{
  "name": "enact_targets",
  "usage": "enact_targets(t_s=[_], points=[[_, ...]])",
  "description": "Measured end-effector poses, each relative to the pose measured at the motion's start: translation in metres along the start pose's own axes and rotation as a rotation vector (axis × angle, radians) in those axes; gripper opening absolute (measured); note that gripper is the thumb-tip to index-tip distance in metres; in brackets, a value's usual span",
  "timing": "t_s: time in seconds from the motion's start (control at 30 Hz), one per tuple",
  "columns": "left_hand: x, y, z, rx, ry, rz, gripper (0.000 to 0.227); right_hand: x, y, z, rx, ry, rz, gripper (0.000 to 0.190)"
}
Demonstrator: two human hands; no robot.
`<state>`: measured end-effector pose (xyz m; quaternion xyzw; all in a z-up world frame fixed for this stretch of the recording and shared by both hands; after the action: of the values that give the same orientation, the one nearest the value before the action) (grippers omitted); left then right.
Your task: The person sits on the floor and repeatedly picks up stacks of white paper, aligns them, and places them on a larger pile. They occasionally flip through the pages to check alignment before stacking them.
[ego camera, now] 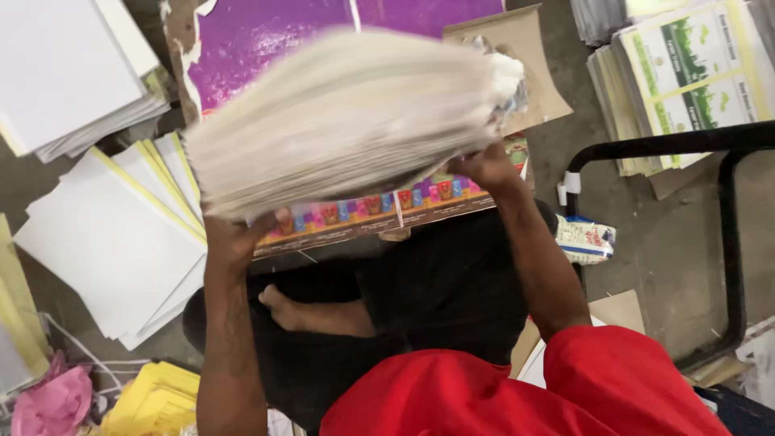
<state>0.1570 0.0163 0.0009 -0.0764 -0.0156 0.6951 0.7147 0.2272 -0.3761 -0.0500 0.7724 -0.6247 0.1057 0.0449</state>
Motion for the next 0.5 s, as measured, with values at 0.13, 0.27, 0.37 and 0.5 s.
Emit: enact_targets(t_s=[0.13,0.27,0.37,0.5], points=[[-0.018,0.024,0.023,-0.169,-0.046,-0.017,0.098,-0.008,0.016,-0.044,0.380,-0.341,-0.090,0.124],[-0.021,0.018,-0.003,-0.036,0.179,0.072,0.087,-0.016,0.004,-0.024,0.166,-0.388,-0.029,0.111],[-0.008,0.008,-0.040,0.190,0.165,0.222,0.077,-0.024,0.000,0.012,-0.046,-0.403,0.054,0.096],[0.001,0.004,-0.049,0.110,0.177,0.143,0.070,-0.008,-0.006,0.023,0.069,-0.440,0.153,0.082]])
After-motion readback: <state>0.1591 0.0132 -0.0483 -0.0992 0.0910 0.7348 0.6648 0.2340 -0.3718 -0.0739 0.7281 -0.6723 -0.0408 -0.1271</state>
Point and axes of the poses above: each hand's wrist, its own y-axis away from the middle knuckle, its own x-axis out of the back of the hand, z = x × y, the point moved 7 cm from there along -y, towards the middle knuckle, and after that the axes turned 1 degree about x, right-handed, at the moved point
